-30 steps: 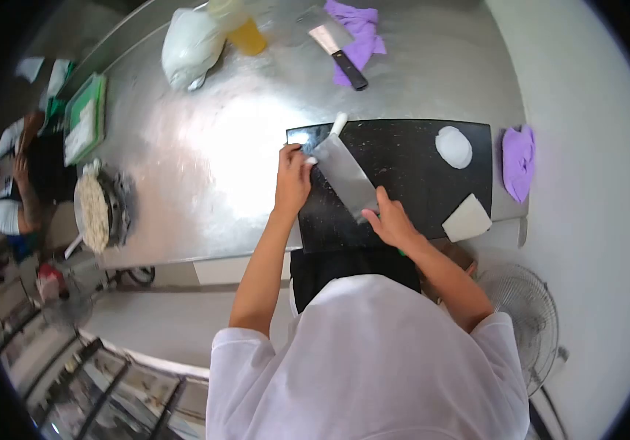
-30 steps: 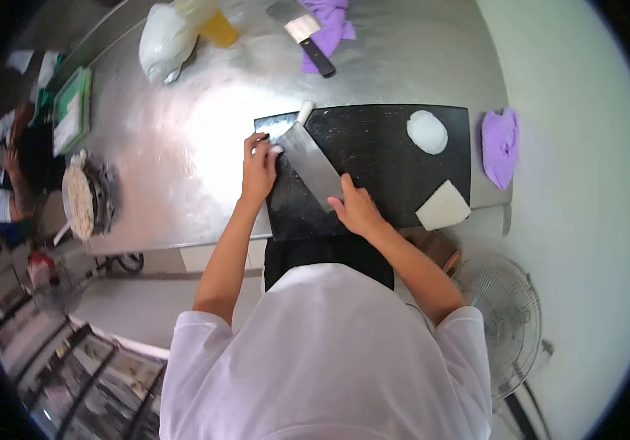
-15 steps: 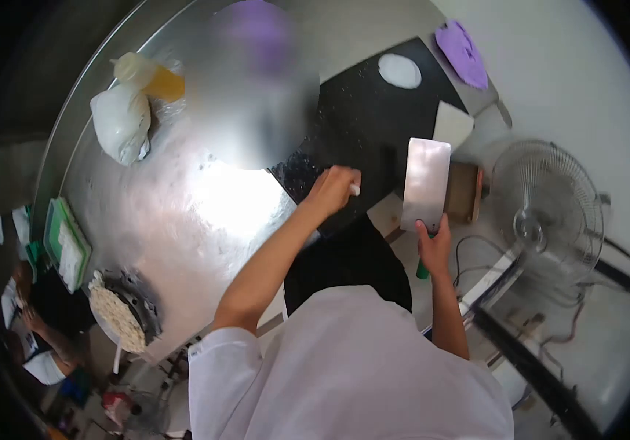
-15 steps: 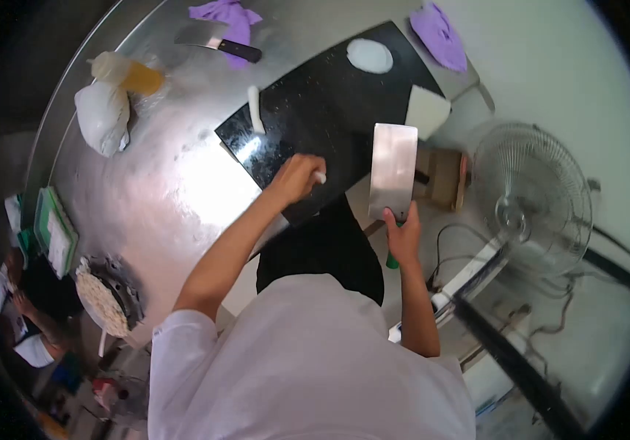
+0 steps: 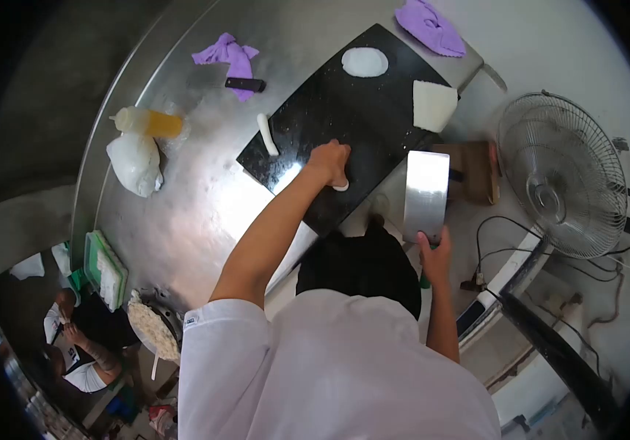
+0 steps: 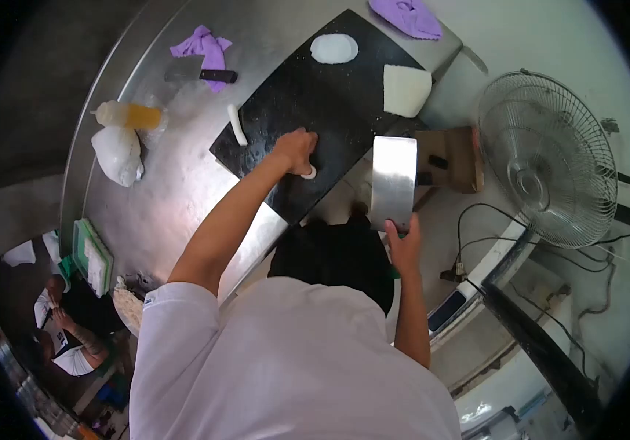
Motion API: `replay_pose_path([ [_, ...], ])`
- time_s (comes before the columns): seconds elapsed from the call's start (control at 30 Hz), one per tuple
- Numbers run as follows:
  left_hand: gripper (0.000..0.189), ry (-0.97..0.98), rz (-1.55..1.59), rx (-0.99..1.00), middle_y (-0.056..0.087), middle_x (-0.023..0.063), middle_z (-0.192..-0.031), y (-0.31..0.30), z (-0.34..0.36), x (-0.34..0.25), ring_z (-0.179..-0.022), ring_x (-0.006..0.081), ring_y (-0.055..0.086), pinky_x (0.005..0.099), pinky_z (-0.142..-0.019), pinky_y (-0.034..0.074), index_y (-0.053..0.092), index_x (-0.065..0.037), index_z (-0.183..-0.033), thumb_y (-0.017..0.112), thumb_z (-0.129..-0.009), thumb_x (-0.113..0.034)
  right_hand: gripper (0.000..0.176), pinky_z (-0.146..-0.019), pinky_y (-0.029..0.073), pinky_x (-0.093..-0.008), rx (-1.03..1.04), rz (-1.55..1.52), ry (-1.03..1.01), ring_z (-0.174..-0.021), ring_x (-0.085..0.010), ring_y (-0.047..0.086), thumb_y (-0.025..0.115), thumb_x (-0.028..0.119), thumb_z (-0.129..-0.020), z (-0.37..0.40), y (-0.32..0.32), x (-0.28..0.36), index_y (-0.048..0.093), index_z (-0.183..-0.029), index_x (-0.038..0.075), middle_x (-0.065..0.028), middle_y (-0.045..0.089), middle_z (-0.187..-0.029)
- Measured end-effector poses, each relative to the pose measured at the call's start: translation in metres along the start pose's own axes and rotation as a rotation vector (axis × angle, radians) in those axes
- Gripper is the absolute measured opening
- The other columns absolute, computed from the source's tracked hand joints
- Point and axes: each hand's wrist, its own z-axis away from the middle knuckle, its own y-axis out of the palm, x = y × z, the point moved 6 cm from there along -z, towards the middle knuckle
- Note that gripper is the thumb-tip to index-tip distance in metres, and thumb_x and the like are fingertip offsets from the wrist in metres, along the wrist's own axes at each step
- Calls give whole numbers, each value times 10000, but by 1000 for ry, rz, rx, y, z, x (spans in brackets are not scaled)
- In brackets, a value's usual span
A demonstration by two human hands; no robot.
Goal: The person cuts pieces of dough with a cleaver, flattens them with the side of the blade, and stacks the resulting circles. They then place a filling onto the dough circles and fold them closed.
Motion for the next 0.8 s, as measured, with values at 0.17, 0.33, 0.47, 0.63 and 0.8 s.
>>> replay_pose_path([
  [0.17, 715, -170, 503, -382, 460, 203, -1481, -7, -10, -20, -1381, 390, 441, 541, -1086, 357, 559, -94, -1340, 727, -799, -531, 362, -695, 492, -321, -33, -8, -120, -762, -156, 611, 755, 227, -921, -49, -29, 13, 599, -1144, -12, -81, 669, -952],
  [0.33, 978, -52, 235, -527, 202, 215, -1661, 26, 6, -41, -1552, 398, 126, 608, -1230, 84, 441, -90, -1517, 697, -763, -659, 350, -542, 453, -260, -20, -211, -134, -615, -92, 550, 714, 260, -962, -111, -41, 42, 597, -1165, 0, -49, 638, -930],
  [0.47, 1061, -27, 241, -443, 194, 228, -1666, 22, -4, -44, -1561, 409, 120, 653, -1219, 77, 446, -112, -1519, 728, -692, -714, 343, -462, 435, -237, -100, -325, -255, -540, -97, 516, 661, 313, -999, -167, -35, 43, 584, -1133, 6, -54, 608, -890],
  [0.63, 1102, 31, 264, -382, 163, 230, -1683, 18, -2, -37, -1566, 432, 95, 679, -1208, 65, 421, -124, -1549, 718, -687, -742, 411, -472, 455, -290, -83, 42, -162, -695, -133, 638, 592, 403, -1033, -257, 1, -29, 602, -1083, -5, -89, 624, -909],
  [0.8, 1109, -7, 313, -293, 150, 218, -1689, 15, -7, -30, -1567, 429, 85, 671, -1213, 52, 408, -106, -1556, 712, -697, -738, 548, -661, 520, -389, -29, 306, 10, -750, -259, 666, 558, 488, -1039, -290, 0, 22, 617, -1118, -52, -178, 675, -955],
])
